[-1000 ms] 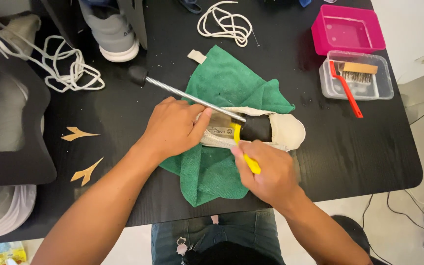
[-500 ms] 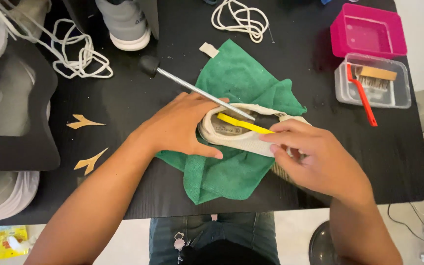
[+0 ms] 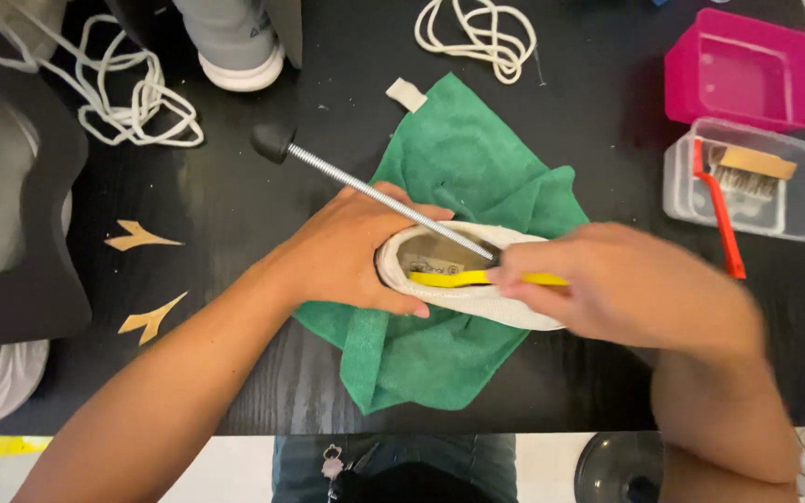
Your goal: The person cleans the inside of a white sneaker using a wooden brush and a yellow brush. They scrub the interior lining and tongue area while the shoe rests on a green cloth on a black table.
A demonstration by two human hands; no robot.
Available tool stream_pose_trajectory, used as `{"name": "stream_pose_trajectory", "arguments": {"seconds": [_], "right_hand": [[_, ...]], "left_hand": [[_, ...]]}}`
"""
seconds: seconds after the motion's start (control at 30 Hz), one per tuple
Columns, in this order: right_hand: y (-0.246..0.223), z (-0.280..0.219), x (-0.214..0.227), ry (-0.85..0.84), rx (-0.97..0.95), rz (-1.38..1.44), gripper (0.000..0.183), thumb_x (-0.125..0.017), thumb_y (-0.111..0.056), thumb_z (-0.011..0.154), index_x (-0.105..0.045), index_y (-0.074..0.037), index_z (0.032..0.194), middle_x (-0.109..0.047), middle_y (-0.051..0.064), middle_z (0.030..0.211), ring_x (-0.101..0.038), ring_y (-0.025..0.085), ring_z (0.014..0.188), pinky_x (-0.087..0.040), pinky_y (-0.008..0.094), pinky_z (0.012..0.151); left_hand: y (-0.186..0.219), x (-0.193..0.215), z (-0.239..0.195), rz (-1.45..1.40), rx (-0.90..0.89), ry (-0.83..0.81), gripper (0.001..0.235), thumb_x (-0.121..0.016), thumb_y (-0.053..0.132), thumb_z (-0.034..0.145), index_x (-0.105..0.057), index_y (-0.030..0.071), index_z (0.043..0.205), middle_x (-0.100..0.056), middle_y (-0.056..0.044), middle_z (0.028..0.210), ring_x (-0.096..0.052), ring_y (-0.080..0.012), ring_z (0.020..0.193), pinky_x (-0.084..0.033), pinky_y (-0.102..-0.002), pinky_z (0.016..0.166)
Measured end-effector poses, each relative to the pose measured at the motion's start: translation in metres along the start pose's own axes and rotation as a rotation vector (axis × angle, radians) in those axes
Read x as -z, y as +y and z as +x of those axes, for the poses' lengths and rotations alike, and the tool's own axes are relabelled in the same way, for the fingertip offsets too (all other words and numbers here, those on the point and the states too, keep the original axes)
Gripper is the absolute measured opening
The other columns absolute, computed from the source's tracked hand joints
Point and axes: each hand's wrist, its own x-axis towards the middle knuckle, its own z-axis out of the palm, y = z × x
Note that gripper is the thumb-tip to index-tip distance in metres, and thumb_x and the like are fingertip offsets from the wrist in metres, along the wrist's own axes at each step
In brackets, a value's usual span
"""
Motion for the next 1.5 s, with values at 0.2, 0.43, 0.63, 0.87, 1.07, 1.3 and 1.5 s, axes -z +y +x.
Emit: {"name": "stream_pose_trajectory", "arguments": {"seconds": [0.2, 0.43, 0.63, 0.87, 1.07, 1.3, 1.5], "right_hand": [[0.020, 0.023, -0.015, 0.310, 0.443, 0.168, 0.014, -0.063, -0.031, 0.095, -0.076, -0.027, 0.092, -0.070, -0.009, 0.059, -0.056, 0.018, 0.045, -0.043, 0.035, 0.049], [0.021, 0.006, -0.014, 0.276, 0.268, 0.012, 0.024, -0.060, -0.035, 0.100, -0.065, -0.024, 0.079, -0.052, -0.002, 0.054, -0.040, 0.023, 0.050, -0.039, 0.039, 0.051], [0.012, 0.026, -0.031, 0.377, 0.476, 0.090, 0.018, -0.051, -0.019, 0.101, -0.067, -0.023, 0.094, -0.062, -0.003, 0.068, -0.051, 0.024, 0.049, -0.037, 0.041, 0.043], [0.028, -0.004, -0.022, 0.254, 0.379, -0.087, 0.019, -0.057, -0.015, 0.091, -0.066, -0.025, 0.105, -0.059, -0.005, 0.063, -0.053, 0.023, 0.050, -0.040, 0.044, 0.041], [0.012, 0.019, -0.034, 0.352, 0.482, -0.117, 0.027, -0.060, -0.023, 0.097, -0.065, -0.024, 0.123, -0.059, 0.000, 0.074, -0.057, 0.028, 0.051, -0.045, 0.047, 0.040], [0.036, -0.008, -0.020, 0.251, 0.486, 0.073, 0.038, -0.061, -0.012, 0.092, -0.033, -0.019, 0.067, -0.030, -0.006, 0.058, -0.026, 0.013, 0.051, -0.029, 0.032, 0.046], [0.012, 0.022, -0.038, 0.424, 0.404, -0.094, 0.027, -0.057, -0.018, 0.098, -0.067, -0.023, 0.122, -0.062, 0.003, 0.074, -0.052, 0.035, 0.045, -0.040, 0.050, 0.037]], "left_hand": [[-0.005, -0.009, -0.001, 0.010, -0.016, -0.007, 0.095, -0.090, 0.060, 0.061, -0.056, 0.022, 0.141, -0.055, 0.006, 0.152, -0.048, -0.0314, 0.136, -0.034, -0.053, 0.107], [-0.007, -0.010, 0.000, 0.044, 0.008, -0.033, 0.097, -0.088, 0.063, 0.061, -0.054, 0.021, 0.142, -0.058, 0.006, 0.149, -0.055, -0.0233, 0.132, -0.033, -0.048, 0.103], [-0.004, -0.008, 0.002, 0.047, 0.020, -0.063, 0.103, -0.093, 0.060, 0.059, -0.052, 0.021, 0.145, -0.058, 0.004, 0.148, -0.052, -0.0302, 0.132, -0.035, -0.053, 0.104], [-0.007, -0.009, 0.002, 0.057, -0.036, -0.004, 0.096, -0.092, 0.061, 0.061, -0.055, 0.021, 0.141, -0.062, 0.003, 0.144, -0.058, -0.0257, 0.127, -0.035, -0.049, 0.103], [-0.002, -0.006, 0.003, 0.040, 0.017, -0.037, 0.097, -0.094, 0.058, 0.059, -0.055, 0.023, 0.141, -0.058, 0.003, 0.148, -0.055, -0.0310, 0.128, -0.039, -0.055, 0.099], [-0.005, -0.008, 0.001, 0.060, 0.028, -0.055, 0.100, -0.092, 0.061, 0.062, -0.051, 0.024, 0.145, -0.055, 0.002, 0.152, -0.054, -0.0296, 0.131, -0.036, -0.051, 0.099], [-0.003, -0.007, 0.002, 0.065, 0.011, -0.061, 0.093, -0.091, 0.060, 0.063, -0.056, 0.025, 0.141, -0.054, 0.001, 0.153, -0.052, -0.0333, 0.132, -0.035, -0.054, 0.102]]}}
